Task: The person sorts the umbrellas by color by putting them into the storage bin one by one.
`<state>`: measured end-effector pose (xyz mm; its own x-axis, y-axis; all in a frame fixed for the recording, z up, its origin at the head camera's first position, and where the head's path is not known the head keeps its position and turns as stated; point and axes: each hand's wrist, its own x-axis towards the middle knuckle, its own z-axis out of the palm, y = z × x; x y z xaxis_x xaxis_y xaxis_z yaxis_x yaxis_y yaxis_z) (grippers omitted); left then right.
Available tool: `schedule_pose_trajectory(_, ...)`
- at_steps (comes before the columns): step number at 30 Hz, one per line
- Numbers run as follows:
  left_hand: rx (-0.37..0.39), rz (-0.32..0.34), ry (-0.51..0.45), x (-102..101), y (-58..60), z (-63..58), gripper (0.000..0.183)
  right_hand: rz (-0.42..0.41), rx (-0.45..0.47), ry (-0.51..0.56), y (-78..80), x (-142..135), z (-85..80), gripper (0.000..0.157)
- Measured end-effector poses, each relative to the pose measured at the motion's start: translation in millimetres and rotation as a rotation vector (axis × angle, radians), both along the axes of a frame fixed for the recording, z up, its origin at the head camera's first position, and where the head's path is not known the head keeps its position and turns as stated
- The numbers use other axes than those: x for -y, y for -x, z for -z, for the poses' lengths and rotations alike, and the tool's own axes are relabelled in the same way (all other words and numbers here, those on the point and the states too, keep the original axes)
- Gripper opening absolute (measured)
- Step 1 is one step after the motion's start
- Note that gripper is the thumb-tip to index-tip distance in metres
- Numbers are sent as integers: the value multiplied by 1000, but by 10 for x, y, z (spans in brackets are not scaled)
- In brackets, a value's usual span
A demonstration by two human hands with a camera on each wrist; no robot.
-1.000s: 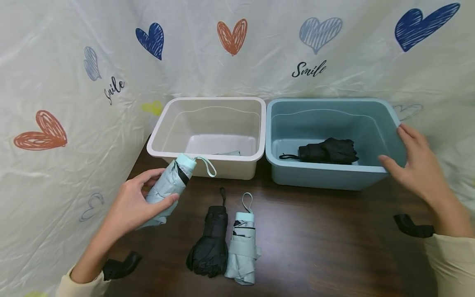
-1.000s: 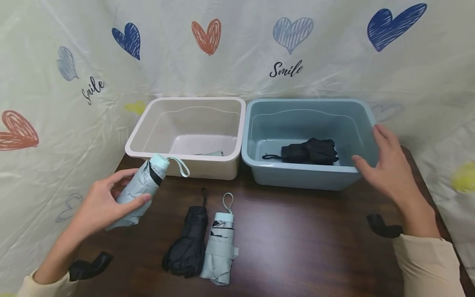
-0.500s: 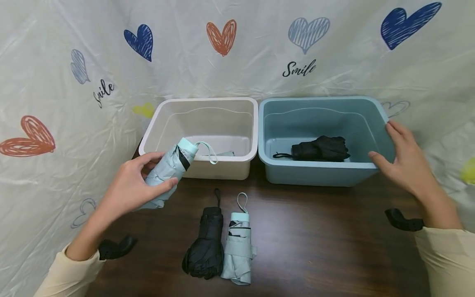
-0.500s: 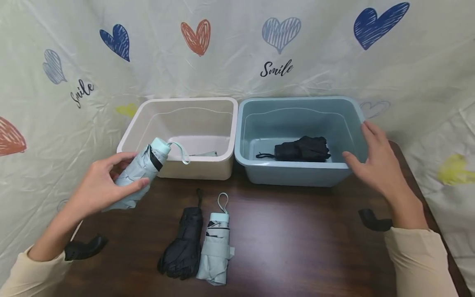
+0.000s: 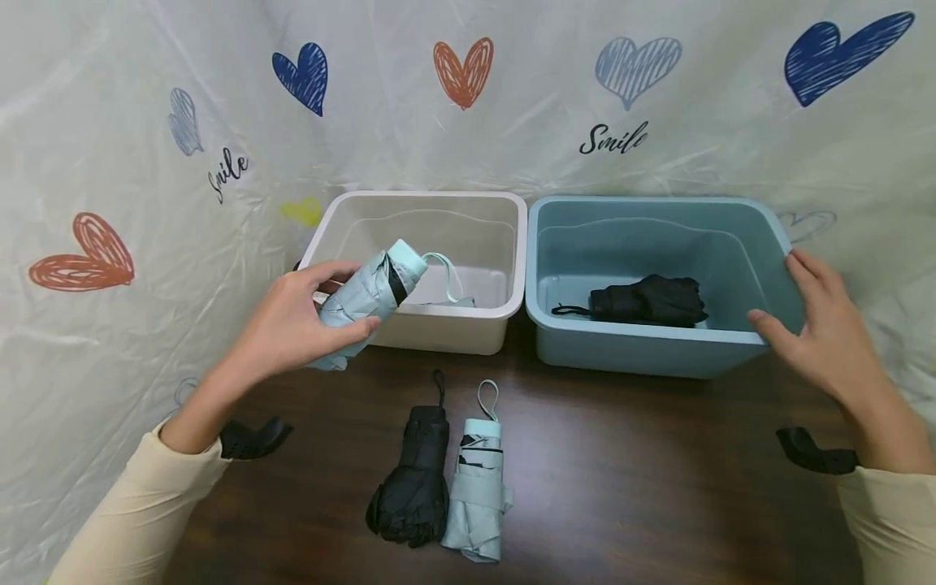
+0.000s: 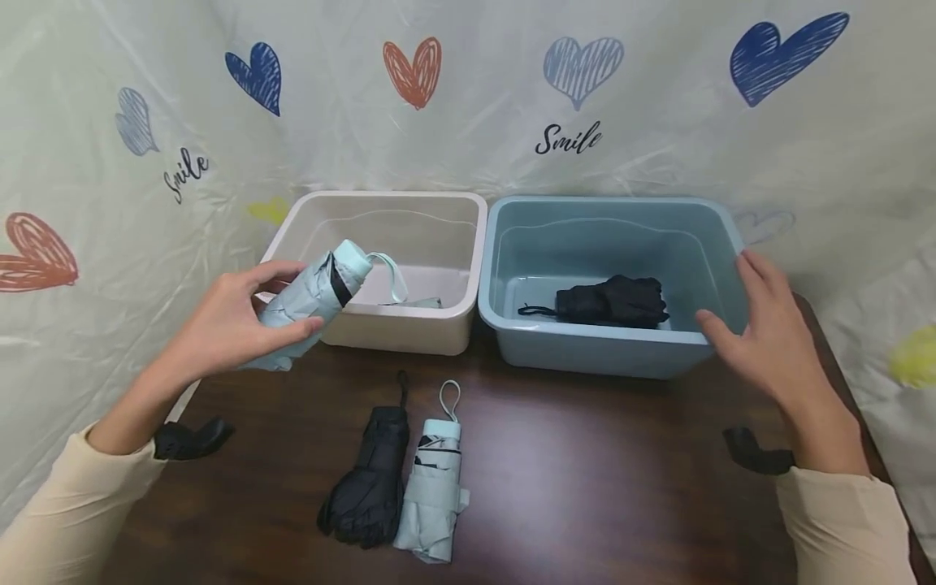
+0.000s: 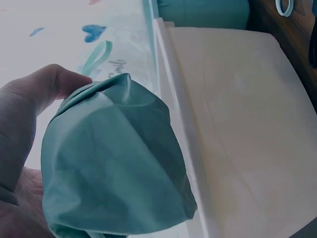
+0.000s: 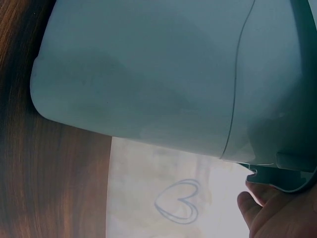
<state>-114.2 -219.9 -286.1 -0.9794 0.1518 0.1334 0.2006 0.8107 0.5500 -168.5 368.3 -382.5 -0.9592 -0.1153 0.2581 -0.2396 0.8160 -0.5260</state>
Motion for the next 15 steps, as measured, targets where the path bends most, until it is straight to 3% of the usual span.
schedule_pose_trajectory(10,-24,46,12,-16,281,-113,58,-5,16,11,-19,1,-46,83)
schedule_pose_trajectory(15,-62,73,73,-7,460,-174,57,2,13,0,-16,15,-42,83)
